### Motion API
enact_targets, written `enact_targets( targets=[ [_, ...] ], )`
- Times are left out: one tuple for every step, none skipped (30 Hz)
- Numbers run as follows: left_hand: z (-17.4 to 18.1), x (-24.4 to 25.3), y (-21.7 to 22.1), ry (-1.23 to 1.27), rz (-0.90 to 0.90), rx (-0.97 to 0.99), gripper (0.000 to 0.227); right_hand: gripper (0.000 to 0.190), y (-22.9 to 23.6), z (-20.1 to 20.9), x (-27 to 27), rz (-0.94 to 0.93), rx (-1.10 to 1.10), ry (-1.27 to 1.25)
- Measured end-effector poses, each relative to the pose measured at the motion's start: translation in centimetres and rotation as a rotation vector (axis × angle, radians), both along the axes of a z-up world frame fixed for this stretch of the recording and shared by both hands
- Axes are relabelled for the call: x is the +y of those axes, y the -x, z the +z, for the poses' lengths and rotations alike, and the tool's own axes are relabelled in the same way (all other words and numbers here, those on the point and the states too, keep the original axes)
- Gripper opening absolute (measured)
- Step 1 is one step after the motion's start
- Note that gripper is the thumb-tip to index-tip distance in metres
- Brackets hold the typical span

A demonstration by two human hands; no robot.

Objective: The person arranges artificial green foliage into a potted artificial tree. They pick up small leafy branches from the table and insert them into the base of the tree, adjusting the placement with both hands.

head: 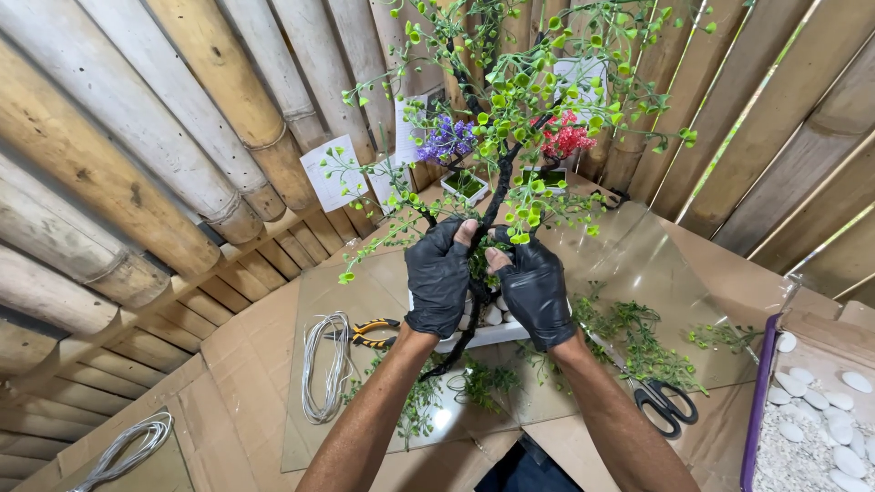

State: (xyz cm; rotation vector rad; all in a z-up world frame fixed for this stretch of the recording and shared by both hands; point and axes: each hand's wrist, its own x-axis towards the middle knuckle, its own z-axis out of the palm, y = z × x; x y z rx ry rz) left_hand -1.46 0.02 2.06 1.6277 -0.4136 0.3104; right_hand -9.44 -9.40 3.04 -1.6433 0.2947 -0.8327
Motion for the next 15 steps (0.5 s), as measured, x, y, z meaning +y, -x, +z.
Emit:
enact_targets(
  targets=[
    [-0.2, -0.1, -0.1, -0.001, 0.000, 0.000, 0.025, 0.026, 0.1, 0.3, 0.1, 0.000, 0.000, -0.001],
    [-0.3, -0.1, -0.2, -0.001, 0.006, 0.001, 0.026, 0.026, 0.2, 0.6, 0.1, 0.000, -0.005, -0.005],
    [-0.5, -0.2, -0.3, 0.000, 0.011, 0.002, 0.027, 0.026, 0.3, 1.0, 0.2, 0.001, -0.010, -0.009],
    [-0.4, -0.2, -0.2, 0.000, 0.010, 0.001, 0.027, 0.026, 0.2, 0.6, 0.2, 0.000, -0.010, -0.009],
    [-0.4, -0.2, -0.2, 0.016, -0.007, -0.012, 0.025, 0.026, 0.1, 0.3, 0.2, -0.001, 0.000, -0.014],
    [-0.4, -0.2, -0.2, 0.033, -0.024, -0.025, 0.024, 0.026, 0.0, -0.1, 0.2, -0.002, 0.010, -0.020],
    [-0.8, -0.2, -0.5, 0.033, -0.025, -0.026, 0.024, 0.026, 0.0, -0.1, 0.2, -0.003, 0.010, -0.020],
    [-1.2, -0.2, -0.7, 0.028, -0.021, -0.024, 0.022, 0.025, 0.1, 0.0, 0.2, -0.004, 0.011, -0.010],
    [-1.6, -0.2, -1.0, 0.023, -0.018, -0.022, 0.021, 0.025, 0.1, 0.0, 0.2, -0.006, 0.012, 0.000],
    [-1.5, -0.2, -1.0, 0.022, -0.018, -0.022, 0.021, 0.025, 0.0, -0.2, 0.2, -0.006, 0.013, -0.001],
    [-1.5, -0.2, -1.0, 0.006, -0.011, -0.021, 0.019, 0.025, -0.1, -0.3, 0.2, -0.008, 0.016, 0.002],
    [-1.4, -0.2, -1.1, -0.009, -0.005, -0.020, 0.017, 0.025, -0.1, -0.4, 0.1, -0.010, 0.020, 0.006],
    [-1.9, -0.3, -1.3, -0.009, -0.005, -0.020, 0.017, 0.025, -0.1, -0.3, 0.1, -0.011, 0.020, 0.006],
    [-2.5, -0.5, -1.6, -0.002, -0.009, -0.018, 0.017, 0.026, -0.1, -0.2, 0.0, -0.012, 0.024, 0.014],
    [-3.0, -0.6, -1.9, 0.004, -0.013, -0.015, 0.016, 0.026, 0.0, -0.1, 0.0, -0.014, 0.029, 0.022]
  ],
)
